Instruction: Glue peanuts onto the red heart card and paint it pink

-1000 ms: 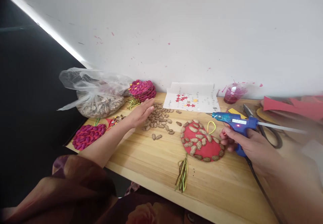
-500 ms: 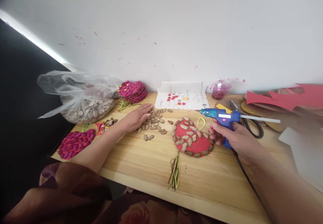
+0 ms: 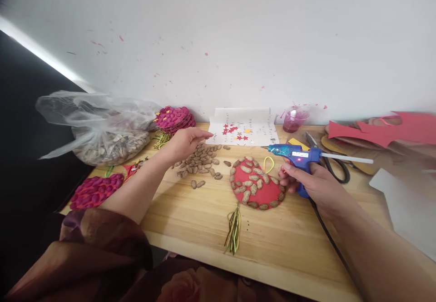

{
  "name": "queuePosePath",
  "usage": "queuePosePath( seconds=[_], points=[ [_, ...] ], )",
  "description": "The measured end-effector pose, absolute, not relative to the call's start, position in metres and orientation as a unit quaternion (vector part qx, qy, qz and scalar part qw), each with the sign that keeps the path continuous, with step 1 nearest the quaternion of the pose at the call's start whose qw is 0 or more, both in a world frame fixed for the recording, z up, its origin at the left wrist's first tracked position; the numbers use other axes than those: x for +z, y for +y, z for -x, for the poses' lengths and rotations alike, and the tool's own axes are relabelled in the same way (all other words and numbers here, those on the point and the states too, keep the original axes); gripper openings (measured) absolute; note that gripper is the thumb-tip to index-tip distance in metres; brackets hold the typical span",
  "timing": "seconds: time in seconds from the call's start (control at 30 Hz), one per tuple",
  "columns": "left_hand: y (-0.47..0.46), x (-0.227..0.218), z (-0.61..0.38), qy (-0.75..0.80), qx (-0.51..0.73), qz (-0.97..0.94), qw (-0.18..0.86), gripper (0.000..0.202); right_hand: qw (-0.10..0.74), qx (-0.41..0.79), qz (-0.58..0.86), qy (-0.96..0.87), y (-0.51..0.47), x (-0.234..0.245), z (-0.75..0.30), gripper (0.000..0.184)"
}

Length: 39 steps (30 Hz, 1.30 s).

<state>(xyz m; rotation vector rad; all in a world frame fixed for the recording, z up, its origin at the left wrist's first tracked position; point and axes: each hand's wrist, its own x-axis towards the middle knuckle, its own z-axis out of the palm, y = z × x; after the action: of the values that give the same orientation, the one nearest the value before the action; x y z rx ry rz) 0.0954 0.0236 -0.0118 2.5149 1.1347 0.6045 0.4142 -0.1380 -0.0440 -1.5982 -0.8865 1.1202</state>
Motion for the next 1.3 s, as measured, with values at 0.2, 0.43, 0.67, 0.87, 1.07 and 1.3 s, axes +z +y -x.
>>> queuePosePath(
  seconds=[0.2,0.43,0.67,0.87,1.07,1.3],
  points=[
    [0.025,-0.025,-0.122,0.343,0.092,-0.93,0.091,0.06,0.474,0.462,0.659,-0.358,-0.139,-0.041,-0.414,0.04],
    [0.026,-0.034,-0.108,0.337,0.139,-0.926,0.093,0.059,0.463,0.458,0.667,-0.362,-0.14,-0.033,-0.407,0.042],
    [0.025,-0.052,-0.113,0.332,0.107,-0.934,0.075,0.064,0.449,0.463,0.669,-0.369,-0.141,-0.027,-0.403,0.045],
    [0.024,-0.044,-0.111,0.325,0.111,-0.935,0.083,0.058,0.448,0.461,0.674,-0.365,-0.141,-0.031,-0.406,0.045],
    [0.03,-0.022,-0.093,0.409,0.153,-0.896,0.083,0.038,0.46,0.451,0.68,-0.35,-0.14,-0.036,-0.408,0.046],
    [0.042,-0.024,-0.08,0.404,0.113,-0.903,0.097,0.044,0.458,0.445,0.695,-0.331,-0.14,-0.037,-0.41,0.046]
  ],
)
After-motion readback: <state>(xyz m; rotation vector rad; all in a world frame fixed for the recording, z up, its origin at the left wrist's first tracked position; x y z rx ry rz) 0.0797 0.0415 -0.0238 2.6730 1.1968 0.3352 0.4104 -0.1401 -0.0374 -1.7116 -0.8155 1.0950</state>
